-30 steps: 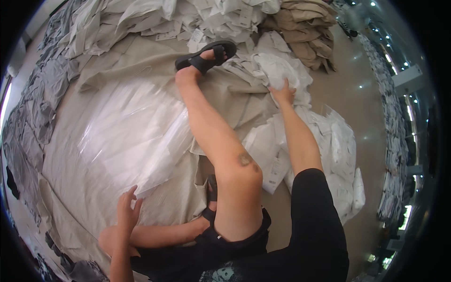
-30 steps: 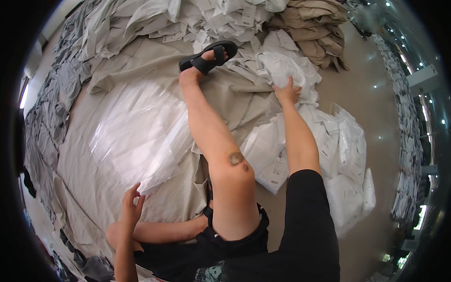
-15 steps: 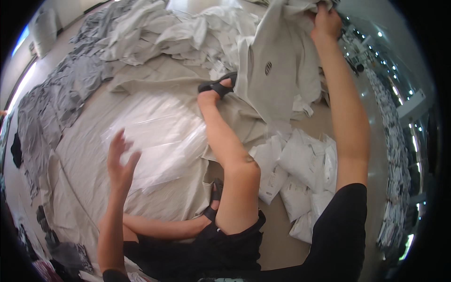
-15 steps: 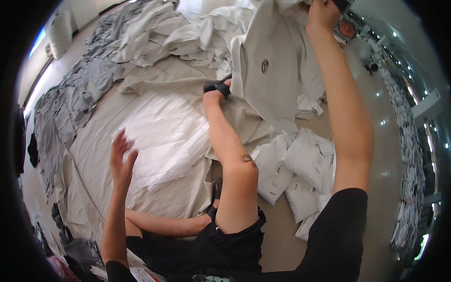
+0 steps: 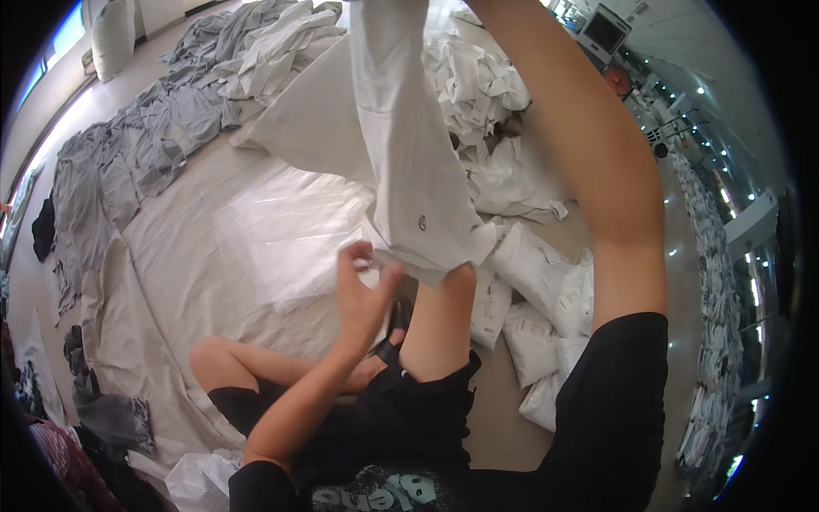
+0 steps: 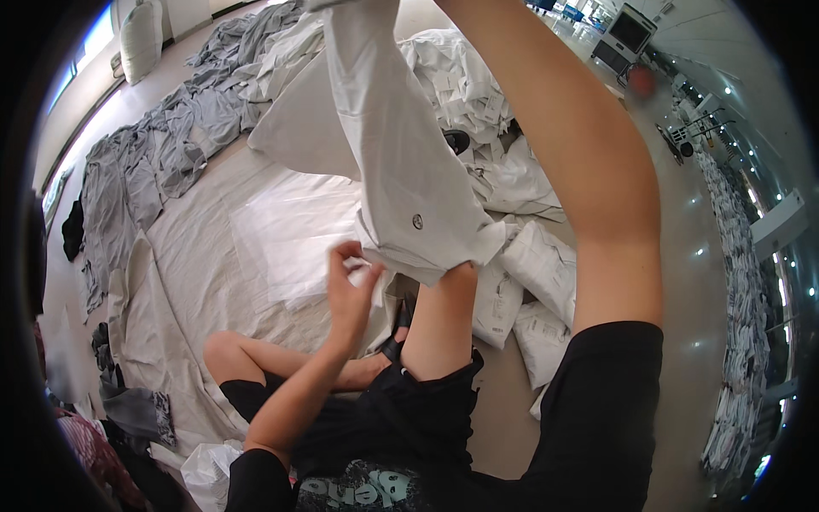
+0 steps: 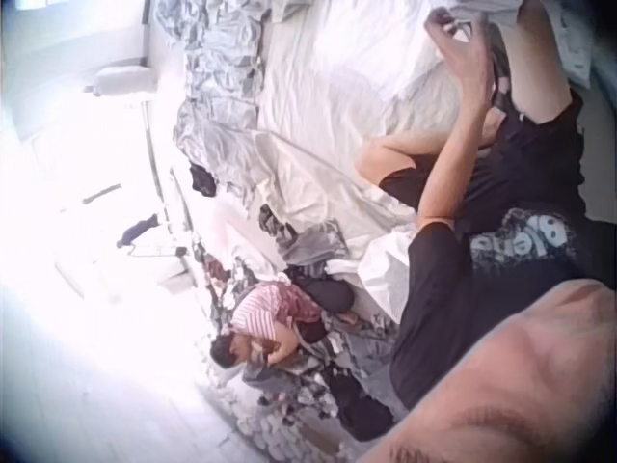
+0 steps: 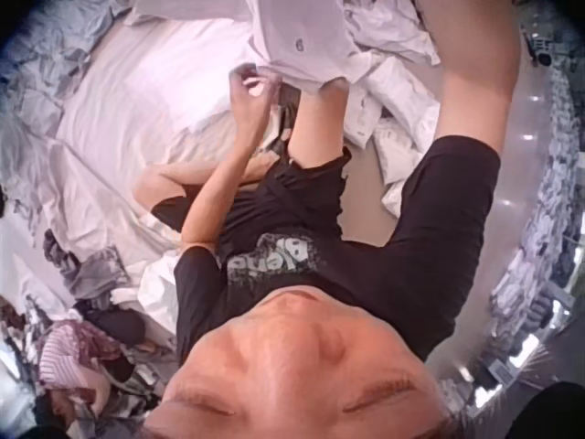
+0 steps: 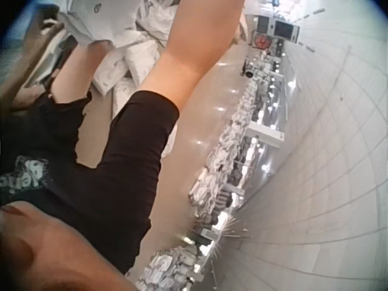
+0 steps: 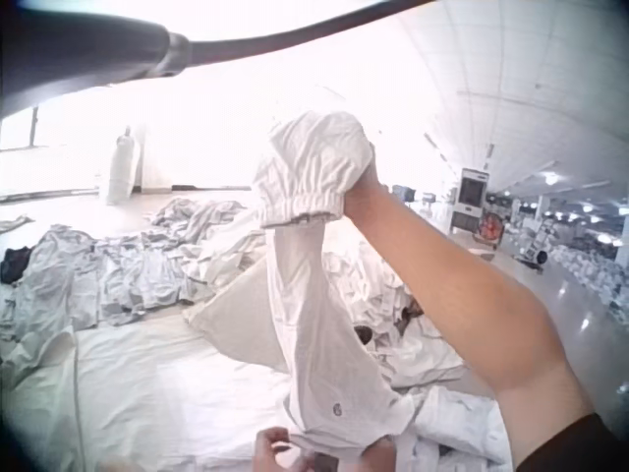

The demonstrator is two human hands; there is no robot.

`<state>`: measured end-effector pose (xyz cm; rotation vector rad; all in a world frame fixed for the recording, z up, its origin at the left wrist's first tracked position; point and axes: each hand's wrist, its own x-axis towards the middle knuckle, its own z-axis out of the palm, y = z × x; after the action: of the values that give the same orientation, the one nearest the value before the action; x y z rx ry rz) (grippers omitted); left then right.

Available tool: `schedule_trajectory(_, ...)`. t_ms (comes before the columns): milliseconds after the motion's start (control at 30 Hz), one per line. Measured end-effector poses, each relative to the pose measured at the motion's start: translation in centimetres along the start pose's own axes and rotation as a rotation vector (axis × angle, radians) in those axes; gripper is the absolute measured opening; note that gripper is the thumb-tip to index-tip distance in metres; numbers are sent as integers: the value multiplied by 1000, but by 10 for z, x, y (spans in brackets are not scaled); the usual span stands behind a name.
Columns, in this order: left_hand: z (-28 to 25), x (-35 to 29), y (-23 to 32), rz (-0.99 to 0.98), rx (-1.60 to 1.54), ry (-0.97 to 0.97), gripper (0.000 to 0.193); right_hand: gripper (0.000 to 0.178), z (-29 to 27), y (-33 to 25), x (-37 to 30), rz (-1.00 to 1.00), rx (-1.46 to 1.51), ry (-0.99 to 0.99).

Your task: The person sits on the floor and folds white shirts one by one. They place each folded shirt into a clear plastic bag and set it aside on a growing pile.

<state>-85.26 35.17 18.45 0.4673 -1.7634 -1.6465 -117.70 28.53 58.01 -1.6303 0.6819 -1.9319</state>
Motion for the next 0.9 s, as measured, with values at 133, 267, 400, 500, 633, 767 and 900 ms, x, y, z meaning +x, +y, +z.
schedule_trajectory(133,49,-10,-23,-380,-128,-54,80,44,24,17,7,79,215,-104)
schedule_trajectory(267,80,87,-35,-198,-398,16,76,39,108,-12,4,140,-194,464)
schedule_trajectory(400,20,271,36,-16,-414,141,58,37,76,-50,-1,55,-285,507)
schedule_trajectory(500,-117,376,150,519,-153,235,61,36,15,-91,0,-64,-335,593)
schedule_trajectory(633,-216,304,322,681,-34,129,48,35,-109,-181,-11,-179,-385,768)
schedule_trajectory(767,-388,228,430,600,1082,243,45,36,-230,-220,3,-191,-233,875)
schedule_trajectory(900,-326,105,334,832,1467,-191,30,38,-173,-74,-65,2,-407,1187)
